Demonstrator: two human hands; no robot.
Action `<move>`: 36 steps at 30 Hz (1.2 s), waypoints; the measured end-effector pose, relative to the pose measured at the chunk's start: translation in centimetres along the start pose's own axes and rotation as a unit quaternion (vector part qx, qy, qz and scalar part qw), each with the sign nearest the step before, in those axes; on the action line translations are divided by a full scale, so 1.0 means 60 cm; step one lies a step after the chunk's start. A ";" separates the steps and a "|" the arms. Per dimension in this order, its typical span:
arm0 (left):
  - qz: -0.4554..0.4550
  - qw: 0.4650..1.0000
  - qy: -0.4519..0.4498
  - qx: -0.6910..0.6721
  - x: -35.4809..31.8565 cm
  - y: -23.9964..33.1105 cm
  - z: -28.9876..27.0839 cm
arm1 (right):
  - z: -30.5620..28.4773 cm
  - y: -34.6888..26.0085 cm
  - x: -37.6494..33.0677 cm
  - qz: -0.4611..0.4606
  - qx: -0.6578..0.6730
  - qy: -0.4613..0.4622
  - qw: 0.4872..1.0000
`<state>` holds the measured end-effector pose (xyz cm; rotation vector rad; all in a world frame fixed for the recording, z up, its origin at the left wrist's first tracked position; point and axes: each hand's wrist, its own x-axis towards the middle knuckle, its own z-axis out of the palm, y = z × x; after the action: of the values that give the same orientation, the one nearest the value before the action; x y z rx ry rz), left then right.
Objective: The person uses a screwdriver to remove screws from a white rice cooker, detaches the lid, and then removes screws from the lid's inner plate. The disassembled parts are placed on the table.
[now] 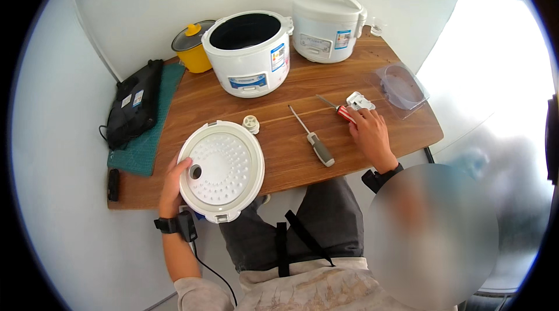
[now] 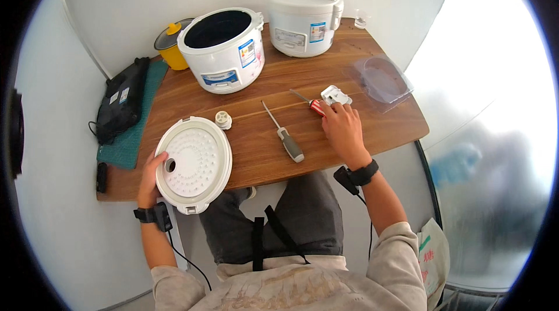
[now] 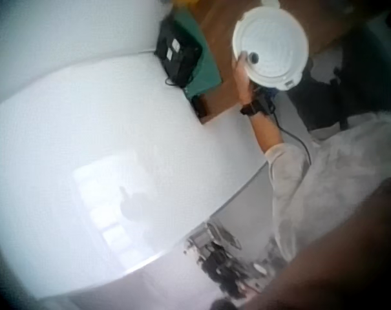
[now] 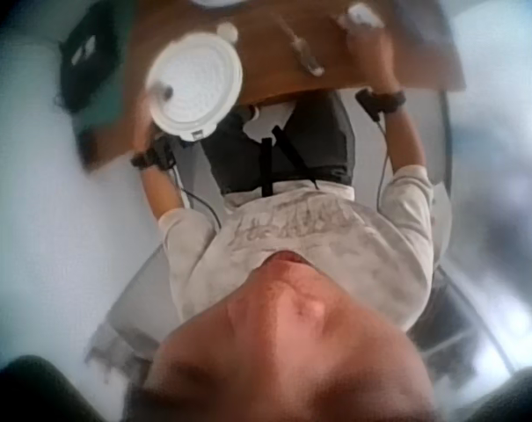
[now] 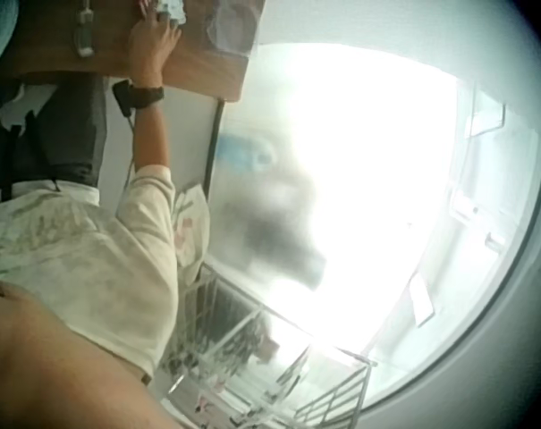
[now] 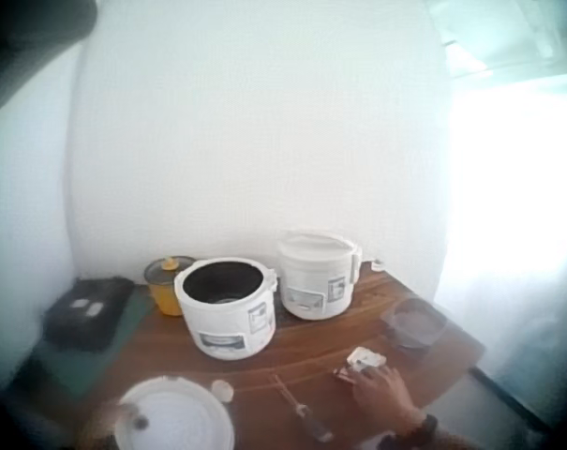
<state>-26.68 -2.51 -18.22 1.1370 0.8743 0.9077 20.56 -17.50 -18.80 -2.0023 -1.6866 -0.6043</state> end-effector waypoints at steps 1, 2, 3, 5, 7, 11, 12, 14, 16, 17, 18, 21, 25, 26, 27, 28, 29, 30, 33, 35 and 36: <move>0.001 1.000 -0.001 -0.001 0.008 -0.004 0.002 | 0.001 0.002 0.001 0.003 -0.013 -0.002 1.000; 0.002 1.000 -0.002 -0.002 0.012 -0.006 0.003 | 0.001 0.000 0.002 0.000 -0.020 0.016 1.000; 0.005 1.000 -0.004 -0.002 0.012 -0.006 0.002 | 0.002 -0.002 0.000 -0.004 -0.026 0.034 0.999; 0.013 1.000 -0.004 0.001 0.009 -0.005 0.002 | -0.006 -0.022 0.001 -0.017 -0.033 0.062 0.997; 0.013 1.000 0.005 0.011 0.003 0.000 0.006 | -0.028 -0.049 -0.004 -0.036 -0.037 0.080 0.995; 0.021 0.999 -0.007 0.039 0.007 0.002 0.004 | -0.046 -0.104 -0.025 -0.046 0.112 0.039 0.992; 0.018 0.999 -0.004 0.039 0.005 0.001 0.002 | -0.050 -0.120 -0.023 -0.051 0.119 0.031 0.991; 0.013 0.999 -0.002 0.036 0.006 0.001 0.001 | -0.050 -0.133 -0.018 -0.060 0.136 0.020 0.989; 0.011 1.000 0.000 0.027 0.005 0.002 0.004 | -0.045 -0.135 -0.011 -0.069 0.133 0.013 0.989; 0.009 1.000 0.002 0.024 0.003 0.003 0.003 | -0.043 -0.137 -0.008 -0.074 0.134 0.009 0.988; 0.010 1.000 0.003 0.029 0.003 0.002 0.000 | -0.040 -0.141 -0.005 -0.075 0.142 -0.001 0.987; 0.013 0.999 0.004 0.031 0.008 -0.002 -0.006 | -0.033 -0.157 0.008 -0.088 0.156 -0.026 0.983; 0.036 0.999 0.024 0.015 0.003 0.012 0.005 | -0.004 -0.193 0.050 -0.115 0.195 -0.075 0.971; 0.047 0.998 0.032 0.010 0.000 0.022 0.010 | 0.002 -0.207 0.065 -0.119 0.210 -0.095 0.966; 0.055 0.998 0.039 0.004 -0.003 0.029 0.010 | 0.003 -0.222 0.076 -0.130 0.186 -0.087 0.970; 0.063 0.997 0.046 0.005 -0.007 0.032 -0.002 | 0.007 -0.244 0.089 -0.144 0.167 -0.078 0.972; 0.064 0.996 0.052 0.011 -0.005 0.029 -0.012 | 0.009 -0.262 0.097 -0.157 0.146 -0.074 0.974; 0.061 0.996 0.057 0.026 0.002 0.023 -0.028 | 0.011 -0.276 0.107 -0.153 0.184 -0.091 0.967; 0.063 0.993 0.080 0.066 0.018 0.005 -0.072 | 0.023 -0.310 0.132 -0.149 0.251 -0.126 0.948; 0.068 0.989 0.092 0.091 0.025 0.002 -0.072 | 0.052 -0.311 0.138 -0.145 0.229 -0.128 0.954; 0.068 0.987 0.103 0.104 0.023 0.004 -0.066 | 0.066 -0.306 0.140 -0.150 0.229 -0.124 0.954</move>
<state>-29.81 0.22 -18.89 1.3100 1.0908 1.0791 3.93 -5.77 -15.89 -1.5507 -2.0739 -0.0360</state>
